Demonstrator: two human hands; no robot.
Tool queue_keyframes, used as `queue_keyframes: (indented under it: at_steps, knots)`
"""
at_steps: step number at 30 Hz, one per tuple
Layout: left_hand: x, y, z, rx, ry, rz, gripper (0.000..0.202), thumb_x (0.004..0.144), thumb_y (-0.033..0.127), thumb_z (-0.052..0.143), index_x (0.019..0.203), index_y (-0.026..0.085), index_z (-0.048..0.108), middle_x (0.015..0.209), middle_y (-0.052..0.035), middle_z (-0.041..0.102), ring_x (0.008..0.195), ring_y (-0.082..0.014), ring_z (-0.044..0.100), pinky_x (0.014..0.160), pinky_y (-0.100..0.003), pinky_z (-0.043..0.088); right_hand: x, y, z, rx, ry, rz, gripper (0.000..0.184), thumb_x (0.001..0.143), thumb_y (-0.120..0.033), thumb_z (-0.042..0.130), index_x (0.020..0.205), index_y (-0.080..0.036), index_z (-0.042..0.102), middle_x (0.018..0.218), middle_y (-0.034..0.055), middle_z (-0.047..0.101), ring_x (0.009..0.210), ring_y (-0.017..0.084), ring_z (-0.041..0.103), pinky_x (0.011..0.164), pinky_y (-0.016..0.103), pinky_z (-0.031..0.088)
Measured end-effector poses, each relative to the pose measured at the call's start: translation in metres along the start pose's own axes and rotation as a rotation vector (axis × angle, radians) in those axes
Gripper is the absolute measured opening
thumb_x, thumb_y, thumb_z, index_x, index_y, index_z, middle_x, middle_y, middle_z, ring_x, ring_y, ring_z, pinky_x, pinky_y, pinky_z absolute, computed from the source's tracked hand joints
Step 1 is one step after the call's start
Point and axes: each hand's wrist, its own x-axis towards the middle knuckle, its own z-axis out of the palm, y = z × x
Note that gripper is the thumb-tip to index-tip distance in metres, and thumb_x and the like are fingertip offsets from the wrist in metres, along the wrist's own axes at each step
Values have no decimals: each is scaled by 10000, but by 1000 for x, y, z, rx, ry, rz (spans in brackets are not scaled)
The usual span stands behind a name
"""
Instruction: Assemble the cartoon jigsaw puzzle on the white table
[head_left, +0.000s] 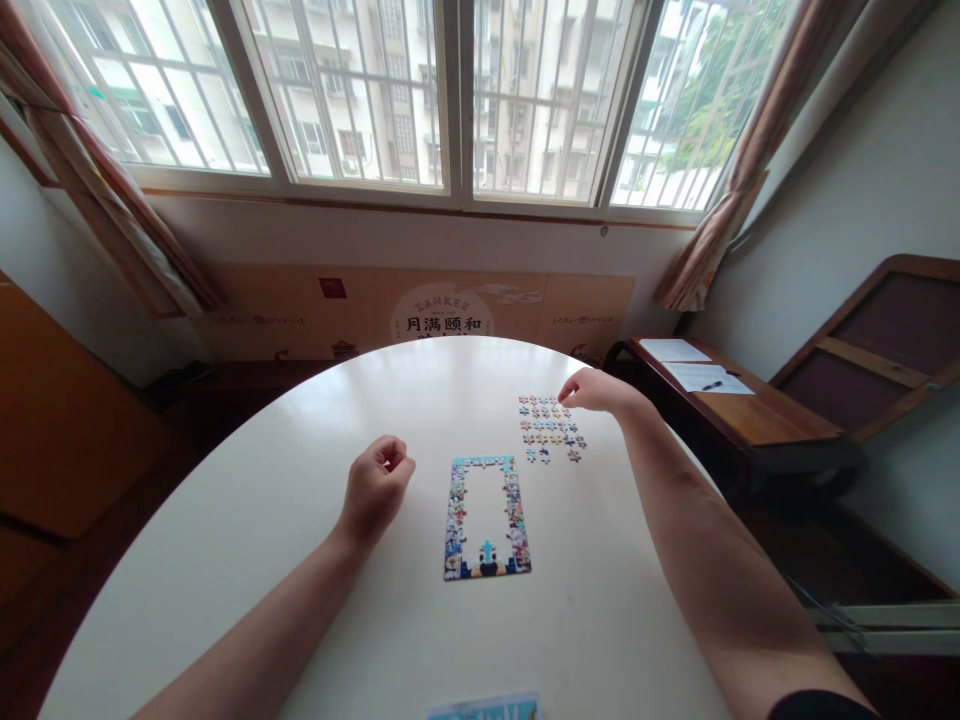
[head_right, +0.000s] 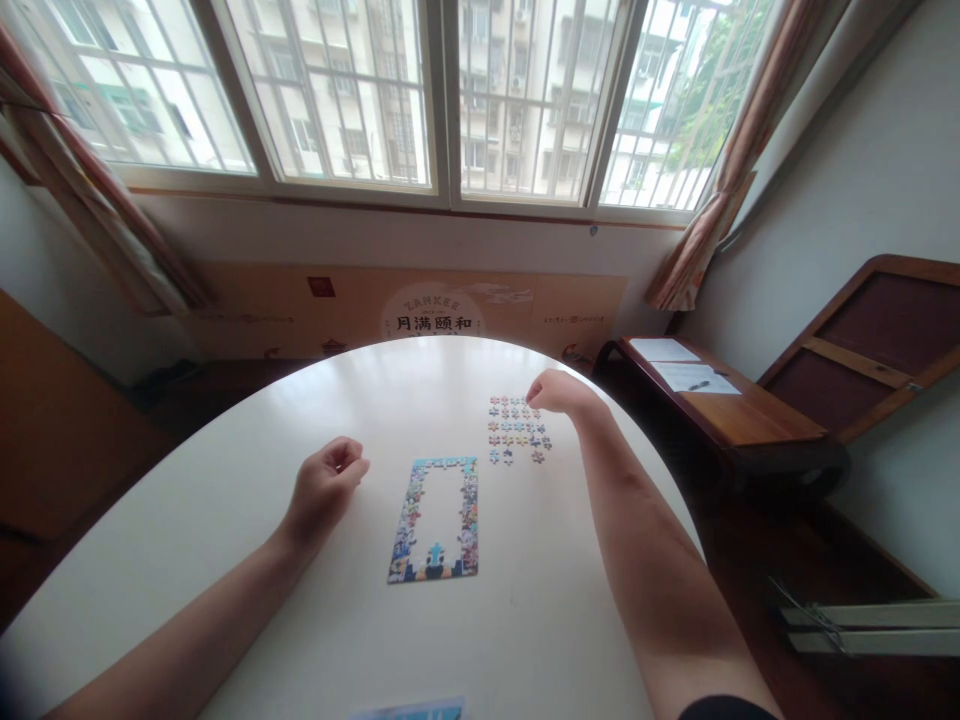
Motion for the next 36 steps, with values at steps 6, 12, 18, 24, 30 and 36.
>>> queue_keyframes:
  at_steps: [6,12,18,24,30,36]
  knots:
    - [1,-6,-1,23,3,-6,242,660,249,532,601,229,297,579,52,304,543,-116,307,522,-274,258,-7,2,-6,-61,-208,-20,273,682,-186,776,938,-249,848,957,28,805,952,233,718,800,258,520]
    - [2,-5,-1,67,29,-13,279,674,278,553,585,227,294,560,56,278,542,-113,275,511,-267,240,-9,5,-12,-105,-230,14,298,686,-168,761,966,-225,843,994,49,800,981,247,716,819,270,524]
    - [1,0,-1,95,34,-23,295,692,291,566,584,223,300,548,57,284,538,-112,279,510,-259,246,-4,12,-7,-109,-177,4,307,665,-183,801,964,-238,840,978,43,796,925,234,722,798,265,528]
    - [1,1,-1,98,38,-9,291,693,280,570,578,222,309,549,55,290,537,-113,283,507,-258,248,1,7,8,-144,-155,11,189,706,-246,803,890,-216,839,900,57,790,849,228,716,718,270,517]
    - [1,-2,-1,97,28,-6,292,700,282,571,582,224,310,544,58,291,531,-112,282,510,-264,250,1,-2,16,-191,-148,28,194,683,-278,833,858,-193,829,877,70,781,843,236,712,710,277,509]
    - [1,-3,0,83,18,-10,289,697,285,565,580,225,308,540,58,299,529,-112,292,518,-270,254,2,-10,22,-225,-143,75,210,641,-219,830,841,-158,813,862,87,773,833,246,710,701,291,515]
